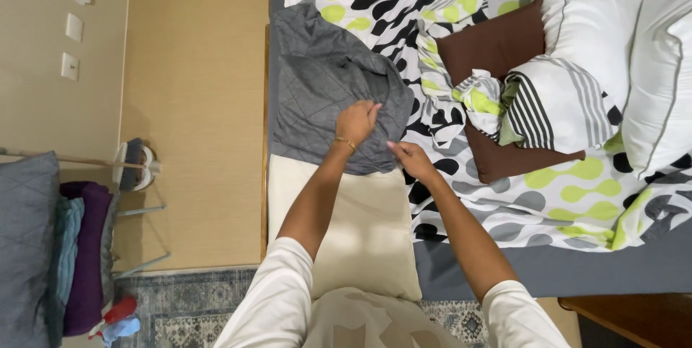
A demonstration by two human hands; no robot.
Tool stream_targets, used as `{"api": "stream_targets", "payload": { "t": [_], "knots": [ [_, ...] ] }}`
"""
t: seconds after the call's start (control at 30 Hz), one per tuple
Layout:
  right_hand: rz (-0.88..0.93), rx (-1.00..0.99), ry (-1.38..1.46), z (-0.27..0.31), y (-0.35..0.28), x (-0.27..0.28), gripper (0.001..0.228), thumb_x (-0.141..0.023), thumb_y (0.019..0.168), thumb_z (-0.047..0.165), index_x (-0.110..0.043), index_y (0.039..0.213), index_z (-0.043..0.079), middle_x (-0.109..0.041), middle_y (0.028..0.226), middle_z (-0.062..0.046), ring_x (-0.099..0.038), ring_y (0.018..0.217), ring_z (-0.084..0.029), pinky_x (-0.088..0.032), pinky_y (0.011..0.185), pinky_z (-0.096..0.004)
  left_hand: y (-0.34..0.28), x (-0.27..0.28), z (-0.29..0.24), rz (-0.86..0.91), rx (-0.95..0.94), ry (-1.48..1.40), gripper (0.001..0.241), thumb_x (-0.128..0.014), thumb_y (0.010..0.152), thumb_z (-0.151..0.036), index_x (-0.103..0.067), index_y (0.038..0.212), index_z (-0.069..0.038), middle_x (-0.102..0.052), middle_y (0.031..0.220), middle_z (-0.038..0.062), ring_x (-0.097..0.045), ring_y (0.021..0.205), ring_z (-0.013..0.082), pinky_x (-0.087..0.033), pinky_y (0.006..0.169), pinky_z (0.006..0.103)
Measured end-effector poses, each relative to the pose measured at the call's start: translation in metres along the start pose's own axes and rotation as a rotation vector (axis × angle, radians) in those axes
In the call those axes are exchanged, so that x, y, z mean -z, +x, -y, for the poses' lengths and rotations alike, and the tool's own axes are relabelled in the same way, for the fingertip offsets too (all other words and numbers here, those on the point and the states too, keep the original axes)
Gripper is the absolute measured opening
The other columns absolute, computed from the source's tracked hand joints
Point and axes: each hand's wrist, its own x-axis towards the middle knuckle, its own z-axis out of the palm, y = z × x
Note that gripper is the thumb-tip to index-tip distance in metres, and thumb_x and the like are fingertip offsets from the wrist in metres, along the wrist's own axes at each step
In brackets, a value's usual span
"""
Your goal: The person inserts a white pillow into a gray quilted pillowcase on a bed. They repeatedly adjust the fabric, pull the corners, and smooth the surface to fit the case properly around the pillow.
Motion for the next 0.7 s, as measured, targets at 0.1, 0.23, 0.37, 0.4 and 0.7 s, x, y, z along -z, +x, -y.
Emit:
{"api": "stream_targets", "payload": {
  "t": [0.1, 0.23, 0.37, 0.4, 0.7],
  "knots": [
    [-0.179, -0.039, 0.009, -0.027, 0.013, 0.006, 0.036, -0.062, 0.107, 0.048, -0.075, 0.088, 0.019, -0.069, 0.074, -0.004, -0.066, 0.079, -0.021, -0.051, 0.08, -0.036, -0.013, -0.009, 0.0, -0.012, 0.016, -0.069, 0.039, -0.048, 0.103, -0.043, -0.061, 0.083, -0.012, -0.067, 0.08, 0.013, -0.073, 0.087, 0.0361, -0.059, 0.077, 0.049],
    [-0.353, -0.011, 0.041, -0.001, 0.028, 0.015, 0.052, -0.068, 0.103, 0.054, -0.066, 0.13, 0.01, -0.07, 0.12, -0.023, -0.065, 0.117, -0.04, -0.051, 0.1, -0.049, -0.046, -0.004, -0.004, -0.065, -0.031, -0.181, 0.041, -0.051, 0.104, -0.046, -0.058, 0.078, -0.013, -0.06, 0.074, 0.014, -0.07, 0.081, 0.0377, -0.056, 0.072, 0.0471],
    [-0.286, -0.016, -0.07, -0.037, 0.094, 0.027, 0.037, -0.076, 0.098, 0.046, -0.071, 0.121, 0.017, -0.074, 0.1, -0.003, -0.072, 0.094, -0.021, -0.056, 0.087, -0.04, -0.061, 0.014, -0.015, 0.057, -0.154, -0.256, 0.04, -0.054, 0.104, -0.043, -0.058, 0.08, -0.011, -0.06, 0.072, 0.016, -0.068, 0.076, 0.0414, -0.054, 0.069, 0.0485],
    [-0.246, -0.051, -0.146, -0.059, 0.113, 0.029, 0.029, -0.077, 0.095, 0.042, -0.073, 0.115, 0.021, -0.075, 0.092, 0.003, -0.073, 0.085, -0.016, -0.057, 0.081, -0.038, -0.069, 0.021, -0.02, 0.127, -0.173, -0.313, 0.038, -0.056, 0.103, -0.041, -0.06, 0.082, -0.01, -0.061, 0.072, 0.017, -0.067, 0.076, 0.043, -0.053, 0.069, 0.0488],
    [-0.262, 0.417, -0.271, 0.104, 0.013, 0.033, 0.072, -0.081, 0.092, 0.042, -0.059, 0.135, -0.011, -0.064, 0.121, -0.028, -0.067, 0.108, -0.044, -0.055, 0.095, -0.053, -0.058, 0.006, 0.022, 0.067, -0.027, -0.596, 0.037, -0.058, 0.106, -0.043, -0.062, 0.083, -0.015, -0.053, 0.063, 0.008, -0.056, 0.064, 0.0225, -0.048, 0.064, 0.035]
  ]
}}
